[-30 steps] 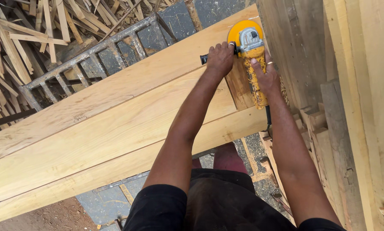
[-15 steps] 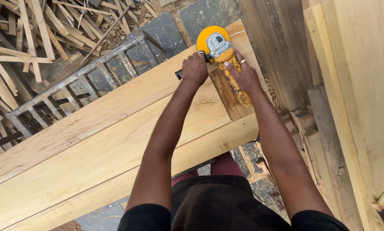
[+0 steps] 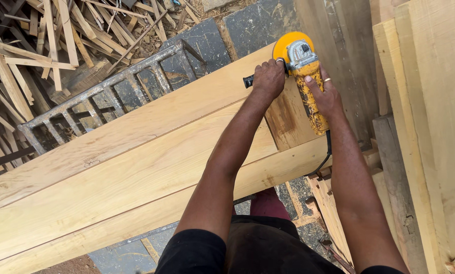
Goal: The person uses an angle grinder to sand the surface of a wooden door frame, moving the spinning sanding disc across the flat wooden panels and along the joints while holding the tool with both hands.
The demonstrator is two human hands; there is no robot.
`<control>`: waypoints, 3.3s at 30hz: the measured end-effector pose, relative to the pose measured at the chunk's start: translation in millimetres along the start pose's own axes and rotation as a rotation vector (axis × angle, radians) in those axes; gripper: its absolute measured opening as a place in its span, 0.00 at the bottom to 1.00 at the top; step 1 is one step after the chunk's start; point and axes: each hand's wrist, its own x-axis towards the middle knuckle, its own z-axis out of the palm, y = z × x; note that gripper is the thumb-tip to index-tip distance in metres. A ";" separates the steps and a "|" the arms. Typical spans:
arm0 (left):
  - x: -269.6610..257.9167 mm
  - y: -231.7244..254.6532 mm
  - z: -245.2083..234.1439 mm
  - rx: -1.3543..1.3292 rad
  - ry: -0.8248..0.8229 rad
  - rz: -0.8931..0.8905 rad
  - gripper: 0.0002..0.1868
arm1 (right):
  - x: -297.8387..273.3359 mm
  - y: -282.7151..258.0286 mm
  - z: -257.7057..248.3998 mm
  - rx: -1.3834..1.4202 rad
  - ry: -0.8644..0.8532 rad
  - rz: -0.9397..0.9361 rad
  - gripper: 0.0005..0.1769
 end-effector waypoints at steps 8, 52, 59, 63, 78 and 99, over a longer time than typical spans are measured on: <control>-40.2 18.3 18.6 -0.005 -0.087 0.063 0.12 | -46.9 29.6 -0.9 -0.040 0.026 0.130 0.44; -149.5 -91.8 9.6 -0.012 -0.116 -0.130 0.18 | -87.4 9.0 94.7 -0.150 -0.159 -0.040 0.48; -166.0 -41.2 41.1 0.074 -0.123 -0.012 0.15 | -140.6 42.6 72.6 -0.118 -0.062 0.057 0.47; -205.2 -18.1 64.4 0.033 -0.146 0.018 0.14 | -178.9 76.6 63.5 -0.139 -0.085 0.137 0.47; -354.8 35.9 117.1 -0.041 -0.238 0.194 0.14 | -340.0 155.1 65.1 -0.060 -0.027 0.273 0.46; -39.8 -33.9 5.7 0.159 -0.033 0.117 0.21 | -56.3 15.1 50.9 -0.020 0.083 0.194 0.49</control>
